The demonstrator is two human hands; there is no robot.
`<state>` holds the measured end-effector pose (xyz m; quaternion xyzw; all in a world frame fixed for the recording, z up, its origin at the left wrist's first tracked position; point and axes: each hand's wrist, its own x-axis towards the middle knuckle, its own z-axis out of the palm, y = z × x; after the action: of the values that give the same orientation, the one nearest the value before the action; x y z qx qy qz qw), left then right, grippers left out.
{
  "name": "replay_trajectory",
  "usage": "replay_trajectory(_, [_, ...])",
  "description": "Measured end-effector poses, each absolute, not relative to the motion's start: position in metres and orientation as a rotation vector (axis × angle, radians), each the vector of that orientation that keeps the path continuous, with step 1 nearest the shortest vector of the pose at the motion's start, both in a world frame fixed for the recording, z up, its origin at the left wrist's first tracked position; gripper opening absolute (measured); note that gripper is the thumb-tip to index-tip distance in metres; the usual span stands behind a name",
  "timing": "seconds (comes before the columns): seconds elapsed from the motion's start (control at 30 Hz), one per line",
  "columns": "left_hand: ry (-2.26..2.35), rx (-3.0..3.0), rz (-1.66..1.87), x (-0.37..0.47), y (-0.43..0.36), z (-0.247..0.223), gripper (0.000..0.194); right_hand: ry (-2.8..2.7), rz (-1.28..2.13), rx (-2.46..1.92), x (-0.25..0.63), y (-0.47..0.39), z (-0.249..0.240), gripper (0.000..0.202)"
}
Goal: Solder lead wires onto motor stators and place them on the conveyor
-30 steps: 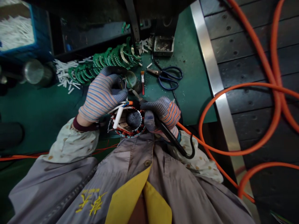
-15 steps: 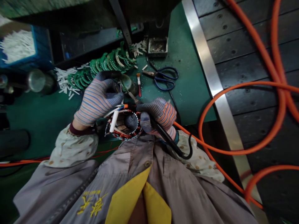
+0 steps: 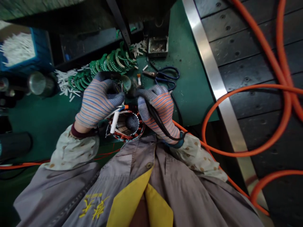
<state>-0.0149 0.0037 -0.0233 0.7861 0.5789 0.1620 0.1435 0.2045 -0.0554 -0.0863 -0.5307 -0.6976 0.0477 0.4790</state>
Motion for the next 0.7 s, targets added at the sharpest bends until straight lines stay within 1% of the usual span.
replay_trajectory(0.13, [1.619, 2.23, 0.475, -0.015, 0.006, -0.025, 0.016, -1.935, 0.248, -1.322, 0.204, -0.036, -0.081, 0.029])
replay_trajectory(0.23, [1.58, 2.234, 0.491, -0.015, 0.007, -0.027, 0.014, -1.892, 0.289, -1.302, 0.205, -0.035, -0.078, 0.026])
replay_trajectory(0.33, [1.574, 2.243, 0.517, -0.014, 0.006, -0.027, 0.011, -1.847, 0.324, -1.288, 0.207, -0.041, -0.076, 0.028])
replay_trajectory(0.47, [1.599, 2.237, 0.54, -0.014, 0.005, -0.028, 0.013, -1.925, 0.349, -1.332, 0.207, -0.04, -0.075, 0.03])
replay_trajectory(0.57, [1.604, 2.273, 0.522, -0.015, 0.006, -0.029, 0.015, -1.906, 0.303, -1.349, 0.203, -0.038, -0.081, 0.026])
replay_trajectory(0.6, [1.612, 2.287, 0.518, -0.015, 0.007, -0.029, 0.015, -1.853, 0.247, -1.35, 0.202, -0.04, -0.084, 0.028])
replay_trajectory(0.7, [1.641, 2.296, 0.514, -0.016, 0.007, -0.029, 0.014, -1.649, 0.049, -1.292, 0.202, -0.055, -0.094, 0.057])
